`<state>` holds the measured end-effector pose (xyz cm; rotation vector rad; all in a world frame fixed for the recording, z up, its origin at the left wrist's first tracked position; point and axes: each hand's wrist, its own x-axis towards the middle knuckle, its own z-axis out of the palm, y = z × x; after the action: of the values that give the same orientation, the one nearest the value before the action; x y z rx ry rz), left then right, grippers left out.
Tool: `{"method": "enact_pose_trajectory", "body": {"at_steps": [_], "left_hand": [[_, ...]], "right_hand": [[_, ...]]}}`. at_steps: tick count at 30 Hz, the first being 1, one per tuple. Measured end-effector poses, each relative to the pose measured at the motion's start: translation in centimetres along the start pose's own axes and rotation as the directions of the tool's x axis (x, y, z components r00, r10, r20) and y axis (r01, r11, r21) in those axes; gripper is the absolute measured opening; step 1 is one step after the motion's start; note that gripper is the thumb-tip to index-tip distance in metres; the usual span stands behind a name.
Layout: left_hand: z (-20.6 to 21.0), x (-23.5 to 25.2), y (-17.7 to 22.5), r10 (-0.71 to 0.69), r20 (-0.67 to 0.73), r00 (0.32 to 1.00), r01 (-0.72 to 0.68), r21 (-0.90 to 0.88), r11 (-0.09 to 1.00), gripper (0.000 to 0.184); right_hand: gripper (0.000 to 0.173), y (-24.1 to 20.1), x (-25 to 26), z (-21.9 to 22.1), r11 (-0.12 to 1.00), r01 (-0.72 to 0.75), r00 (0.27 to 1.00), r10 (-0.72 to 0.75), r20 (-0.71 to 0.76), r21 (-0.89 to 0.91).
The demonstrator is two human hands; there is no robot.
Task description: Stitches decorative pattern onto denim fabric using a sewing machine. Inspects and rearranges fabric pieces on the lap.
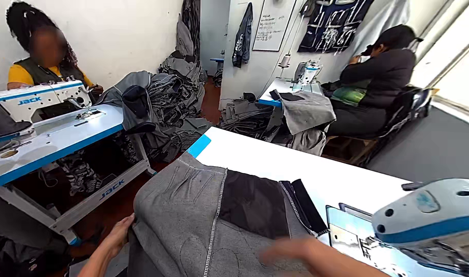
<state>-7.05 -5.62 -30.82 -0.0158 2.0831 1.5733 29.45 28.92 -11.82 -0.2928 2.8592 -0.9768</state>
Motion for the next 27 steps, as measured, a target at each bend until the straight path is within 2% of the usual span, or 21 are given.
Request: {"method": "enact_pose_trajectory", "body": {"at_steps": [1,2,4,6,8,10,12,15,16,17,18,19,20,21,22,23,24,25,26,27], "left_hand": [[0.6,0.8,-0.3,0.052,-0.047,0.998,-0.047,0.103,0.994,0.049],[1.0,1.2,-0.4,0.144,-0.087,0.986,-0.115,0.279,0.953,0.050],[1.6,0.9,0.1,0.380,-0.068,0.922,-0.263,0.611,0.746,0.047],[2.2,0.1,0.3,0.532,-0.042,0.846,-0.345,0.718,0.604,0.041],[2.6,-0.4,-0.1,0.592,0.005,0.806,-0.402,0.739,0.541,0.035],[2.6,-0.6,-0.6,0.600,0.067,0.797,-0.452,0.725,0.520,0.037],[2.5,-0.9,-0.3,0.532,0.102,0.841,-0.408,0.766,0.497,0.036],[1.7,-1.2,2.2,0.259,0.102,0.960,-0.215,0.865,0.454,0.028],[0.9,-1.0,2.7,0.176,0.075,0.982,-0.157,0.840,0.520,0.028],[-0.3,-0.7,2.3,0.143,0.026,0.989,-0.115,0.737,0.666,0.031],[-1.8,-0.6,1.4,0.131,-0.065,0.989,-0.078,0.526,0.847,0.034],[-3.3,-0.9,0.3,0.102,-0.195,0.976,-0.056,0.229,0.972,0.034],[-4.7,-1.7,-0.4,0.048,-0.317,0.947,-0.067,-0.051,0.996,0.032],[-5.9,-2.9,-0.9,0.020,-0.376,0.927,-0.109,-0.218,0.970,0.032],[-6.6,-4.1,-1.4,0.026,-0.381,0.924,-0.147,-0.293,0.945,0.032],[-7.1,-5.3,-2.0,0.050,-0.355,0.934,-0.157,-0.279,0.947,0.033],[-7.6,-6.2,-2.9,0.072,-0.297,0.952,-0.126,-0.166,0.978,0.034],[-8.5,-6.7,-3.7,0.076,-0.219,0.973,-0.069,0.041,0.997,0.033],[-9.5,-6.7,-4.2,0.049,-0.123,0.991,-0.007,0.317,0.948,0.031],[-10.4,-6.2,-4.1,-0.018,-0.038,0.999,0.037,0.587,0.809,0.031]], "right_hand": [[0.042,1.1,4.2,0.2,1.000,-0.016,0.993,0.014,-0.116,-0.012],[0.040,2.1,8.2,0.4,0.998,-0.066,0.971,0.065,-0.231,0.002],[0.039,4.1,14.8,0.7,0.979,-0.201,0.885,0.194,-0.423,0.028],[0.045,7.6,18.9,1.2,0.947,-0.320,0.795,0.246,-0.554,-0.039],[0.059,11.2,20.5,2.1,0.891,-0.441,0.746,0.297,-0.596,-0.108],[0.065,12.2,20.8,2.6,0.843,-0.515,0.727,0.332,-0.601,-0.157],[0.064,12.6,20.7,2.7,0.846,-0.507,0.719,0.309,-0.623,-0.166],[0.060,12.8,20.7,2.7,0.855,-0.494,0.701,0.285,-0.653,-0.157],[0.059,12.8,20.7,2.7,0.857,-0.493,0.694,0.284,-0.662,-0.149],[0.057,12.8,20.6,2.6,0.855,-0.498,0.691,0.291,-0.662,-0.143],[0.054,12.9,20.4,2.4,0.852,-0.505,0.688,0.301,-0.660,-0.138],[0.053,13.0,20.2,2.3,0.845,-0.517,0.682,0.311,-0.662,-0.137],[0.051,13.2,19.9,2.2,0.838,-0.528,0.678,0.320,-0.661,-0.136],[0.050,13.2,19.5,2.2,0.832,-0.537,0.677,0.328,-0.659,-0.138],[0.049,13.0,19.2,2.1,0.824,-0.548,0.685,0.342,-0.644,-0.145],[0.047,12.5,18.8,1.9,0.813,-0.560,0.699,0.363,-0.616,-0.157],[0.046,11.9,18.3,1.6,0.806,-0.571,0.718,0.397,-0.571,-0.157],[0.048,11.1,17.7,1.1,0.804,-0.578,0.740,0.443,-0.506,-0.140],[0.051,10.4,17.1,0.7,0.809,-0.578,0.760,0.484,-0.434,-0.109],[0.056,9.8,16.5,0.5,0.814,-0.575,0.775,0.512,-0.371,-0.079]]}}
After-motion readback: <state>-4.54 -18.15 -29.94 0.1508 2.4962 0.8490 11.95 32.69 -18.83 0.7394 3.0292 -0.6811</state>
